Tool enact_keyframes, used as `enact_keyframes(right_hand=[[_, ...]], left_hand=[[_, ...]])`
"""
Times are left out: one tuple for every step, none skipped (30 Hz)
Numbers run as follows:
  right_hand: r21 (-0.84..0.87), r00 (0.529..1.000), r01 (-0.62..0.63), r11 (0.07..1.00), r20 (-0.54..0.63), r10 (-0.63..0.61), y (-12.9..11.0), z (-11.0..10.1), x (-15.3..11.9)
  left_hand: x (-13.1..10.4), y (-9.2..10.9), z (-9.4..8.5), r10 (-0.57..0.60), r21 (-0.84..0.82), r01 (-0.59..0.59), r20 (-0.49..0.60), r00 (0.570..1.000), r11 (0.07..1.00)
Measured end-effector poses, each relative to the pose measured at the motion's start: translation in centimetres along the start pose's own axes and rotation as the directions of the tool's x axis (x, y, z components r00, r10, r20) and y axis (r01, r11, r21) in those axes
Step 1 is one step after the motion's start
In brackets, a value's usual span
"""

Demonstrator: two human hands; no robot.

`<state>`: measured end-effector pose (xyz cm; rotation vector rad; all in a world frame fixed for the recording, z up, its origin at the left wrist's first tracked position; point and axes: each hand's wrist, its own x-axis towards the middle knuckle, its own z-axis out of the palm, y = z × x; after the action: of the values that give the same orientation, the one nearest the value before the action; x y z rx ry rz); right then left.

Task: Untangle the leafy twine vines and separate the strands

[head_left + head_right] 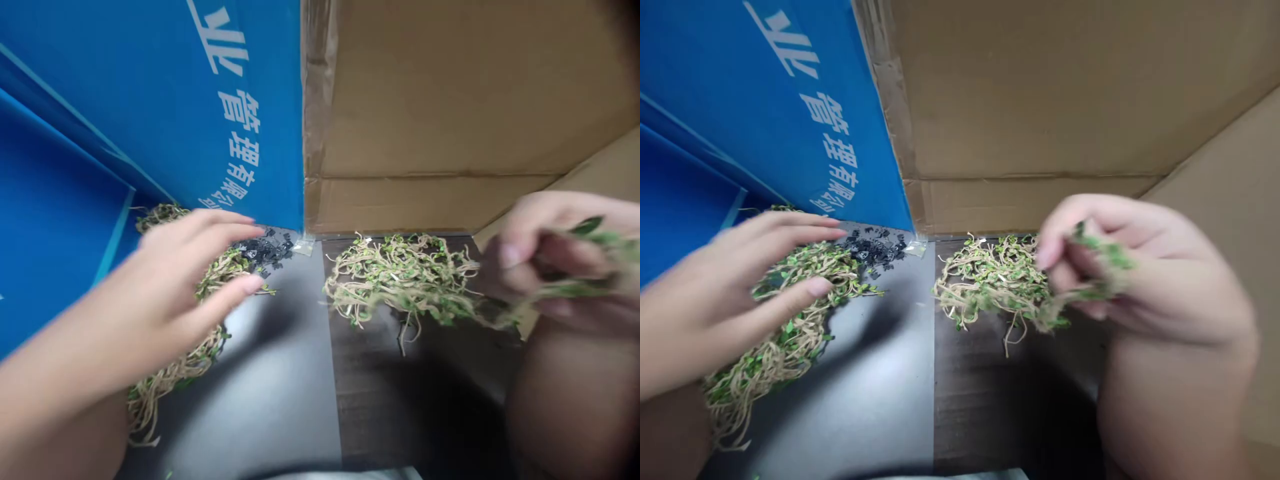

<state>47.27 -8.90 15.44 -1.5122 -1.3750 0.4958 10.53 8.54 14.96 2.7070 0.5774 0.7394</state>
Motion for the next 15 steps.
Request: enact_keyframes(right_hand=[[0.233,0.974,-0.108,0.966,0.219,0.056,-1.3,1.9,0.1],[0.361,0.915,-0.235,0.903,0.396,0.079,-2.5,3.9,0.3],[0.440,0.853,-0.311,0.843,0.520,0.043,-3.7,5.9,0.5],[0.484,0.817,-0.355,0.800,0.576,0.014,-4.7,7.8,0.8],[0.534,0.793,-0.370,0.760,0.607,-0.041,-5.6,9.4,1.2],[0.559,0.760,-0.376,0.739,0.643,-0.100,-6.4,10.6,1.6],[0.557,0.739,-0.367,0.745,0.661,-0.130,-7.1,11.5,2.0],[0.543,0.735,-0.336,0.769,0.662,-0.147,-7.7,12.0,2.4],[0.523,0.736,-0.295,0.799,0.658,-0.159,-8.2,12.2,2.8],[0.501,0.740,-0.255,0.827,0.651,-0.166,-8.6,12.1,3.1],[0.484,0.740,-0.219,0.847,0.648,-0.179,-9.0,11.8,3.5],[0.465,0.740,-0.178,0.867,0.644,-0.194,-9.3,11.4,3.8],[0.453,0.759,-0.110,0.885,0.613,-0.219,-9.6,11.0,4.1],[0.422,0.791,-0.026,0.906,0.563,-0.240,-9.7,10.6,4.3],[0.381,0.826,0.070,0.922,0.496,-0.268,-9.8,10.3,4.6]], left_hand=[[0.3,1.4,0.9,0.031,-0.044,-0.029,0.046,0.998,0.999],[0.6,2.7,1.8,0.044,-0.110,-0.036,0.071,0.996,0.993],[0.7,3.8,2.8,0.077,-0.182,-0.061,0.085,0.993,0.981],[0.8,4.7,3.7,0.097,-0.268,-0.070,0.089,0.991,0.961],[0.8,5.4,4.5,0.108,-0.364,-0.066,0.095,0.990,0.929],[0.8,5.9,5.3,0.135,-0.448,-0.080,0.094,0.986,0.891],[0.8,6.3,5.8,0.152,-0.520,-0.088,0.083,0.985,0.850],[0.8,6.4,6.1,0.140,-0.574,-0.084,0.053,0.989,0.814],[0.7,6.5,6.2,0.112,-0.617,-0.066,0.036,0.993,0.785],[0.7,6.4,6.1,0.086,-0.654,-0.032,0.051,0.995,0.756],[0.6,6.3,5.8,0.073,-0.689,0.009,0.090,0.993,0.724],[0.5,6.2,5.3,0.074,-0.715,0.057,0.151,0.986,0.697],[0.5,6.0,4.7,0.083,-0.726,0.099,0.211,0.974,0.680],[0.5,5.8,3.9,0.093,-0.716,0.128,0.261,0.961,0.687],[0.5,5.6,3.1,0.081,-0.675,0.150,0.298,0.951,0.723]])
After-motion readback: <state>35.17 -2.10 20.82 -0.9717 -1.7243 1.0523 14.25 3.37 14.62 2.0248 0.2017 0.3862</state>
